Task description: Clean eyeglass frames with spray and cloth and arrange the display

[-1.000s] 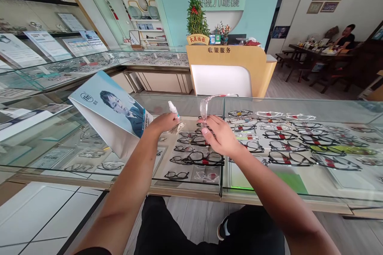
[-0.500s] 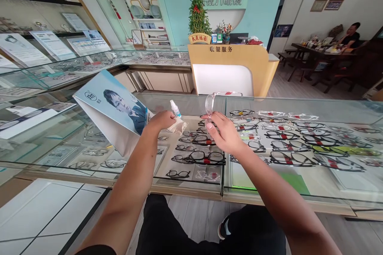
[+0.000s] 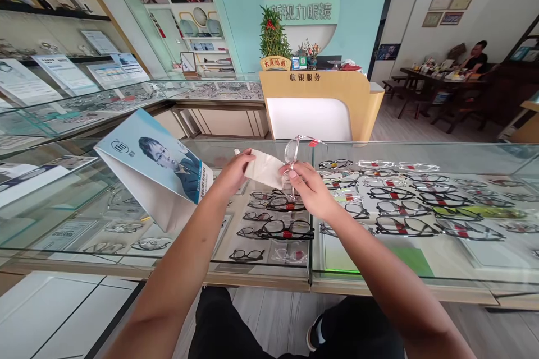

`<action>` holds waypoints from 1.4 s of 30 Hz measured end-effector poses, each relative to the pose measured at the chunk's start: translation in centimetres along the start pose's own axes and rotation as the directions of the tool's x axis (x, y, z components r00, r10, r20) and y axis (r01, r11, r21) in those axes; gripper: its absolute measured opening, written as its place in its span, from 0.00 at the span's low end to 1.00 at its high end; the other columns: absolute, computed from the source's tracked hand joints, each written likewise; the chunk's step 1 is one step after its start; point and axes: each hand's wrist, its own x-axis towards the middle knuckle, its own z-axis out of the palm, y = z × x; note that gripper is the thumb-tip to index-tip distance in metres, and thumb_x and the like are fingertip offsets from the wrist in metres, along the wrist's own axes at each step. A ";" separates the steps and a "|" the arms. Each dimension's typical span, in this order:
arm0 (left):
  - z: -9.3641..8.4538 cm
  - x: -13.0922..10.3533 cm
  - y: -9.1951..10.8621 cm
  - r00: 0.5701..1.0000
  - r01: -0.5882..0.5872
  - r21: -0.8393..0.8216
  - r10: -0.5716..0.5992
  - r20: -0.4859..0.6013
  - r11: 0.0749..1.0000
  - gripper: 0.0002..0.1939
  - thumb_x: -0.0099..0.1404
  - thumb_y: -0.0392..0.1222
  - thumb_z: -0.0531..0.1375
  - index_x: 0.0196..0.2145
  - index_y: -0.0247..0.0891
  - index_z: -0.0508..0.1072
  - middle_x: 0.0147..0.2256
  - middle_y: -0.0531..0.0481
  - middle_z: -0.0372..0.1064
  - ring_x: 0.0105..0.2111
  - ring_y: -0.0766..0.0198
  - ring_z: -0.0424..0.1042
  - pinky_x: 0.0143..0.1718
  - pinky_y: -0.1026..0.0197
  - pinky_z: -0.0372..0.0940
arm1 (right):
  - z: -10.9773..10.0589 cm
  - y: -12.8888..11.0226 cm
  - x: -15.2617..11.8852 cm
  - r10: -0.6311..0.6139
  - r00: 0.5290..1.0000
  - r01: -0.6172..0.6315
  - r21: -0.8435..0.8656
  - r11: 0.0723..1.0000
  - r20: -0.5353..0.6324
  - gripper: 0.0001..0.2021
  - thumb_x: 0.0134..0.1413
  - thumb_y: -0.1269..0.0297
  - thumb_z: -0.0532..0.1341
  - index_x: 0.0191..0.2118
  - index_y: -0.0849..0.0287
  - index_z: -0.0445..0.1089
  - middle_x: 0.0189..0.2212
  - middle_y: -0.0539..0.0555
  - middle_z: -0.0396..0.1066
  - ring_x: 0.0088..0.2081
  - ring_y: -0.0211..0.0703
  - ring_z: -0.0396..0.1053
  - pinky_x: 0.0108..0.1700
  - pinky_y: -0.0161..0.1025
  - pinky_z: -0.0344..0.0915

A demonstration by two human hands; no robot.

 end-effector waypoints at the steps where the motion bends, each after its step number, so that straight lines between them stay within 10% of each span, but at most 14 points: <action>1: 0.6 -0.2 -0.2 0.999 0.004 -0.060 -0.001 0.047 0.998 0.17 0.56 0.54 0.62 0.40 0.44 0.69 0.37 0.52 0.69 0.41 0.57 0.71 0.39 0.60 0.65 | -0.1 0.0 0.1 -0.002 1.000 0.001 -0.013 1.000 -0.027 0.31 0.83 0.35 0.50 0.53 0.52 0.83 0.50 0.59 0.81 0.58 0.57 0.75 0.65 0.56 0.71; 8: 3.0 -1.9 -0.3 0.883 0.286 -0.431 -0.061 0.464 0.856 0.20 0.59 0.51 0.76 0.41 0.40 0.76 0.37 0.51 0.75 0.38 0.59 0.75 0.39 0.58 0.71 | -0.4 0.3 0.5 -0.034 0.999 0.035 0.034 0.999 -0.027 0.30 0.83 0.35 0.50 0.54 0.51 0.83 0.54 0.60 0.78 0.60 0.55 0.74 0.67 0.54 0.71; 23: 3.6 -0.7 -2.9 0.723 0.408 -0.565 0.124 0.680 0.717 0.15 0.67 0.39 0.75 0.51 0.40 0.84 0.55 0.39 0.85 0.59 0.46 0.83 0.64 0.45 0.73 | -0.1 1.2 0.7 0.132 0.967 -0.110 0.111 0.988 -0.220 0.33 0.77 0.27 0.54 0.52 0.51 0.82 0.53 0.58 0.79 0.55 0.54 0.74 0.62 0.51 0.69; 42: 6.0 -2.5 -2.7 0.958 0.118 -0.483 0.029 0.285 0.867 0.31 0.52 0.58 0.84 0.49 0.38 0.88 0.44 0.45 0.86 0.43 0.53 0.82 0.47 0.52 0.74 | -0.1 1.4 0.5 0.042 0.973 -0.060 -0.073 0.996 -0.226 0.33 0.79 0.29 0.52 0.55 0.47 0.86 0.53 0.60 0.72 0.63 0.58 0.70 0.73 0.60 0.66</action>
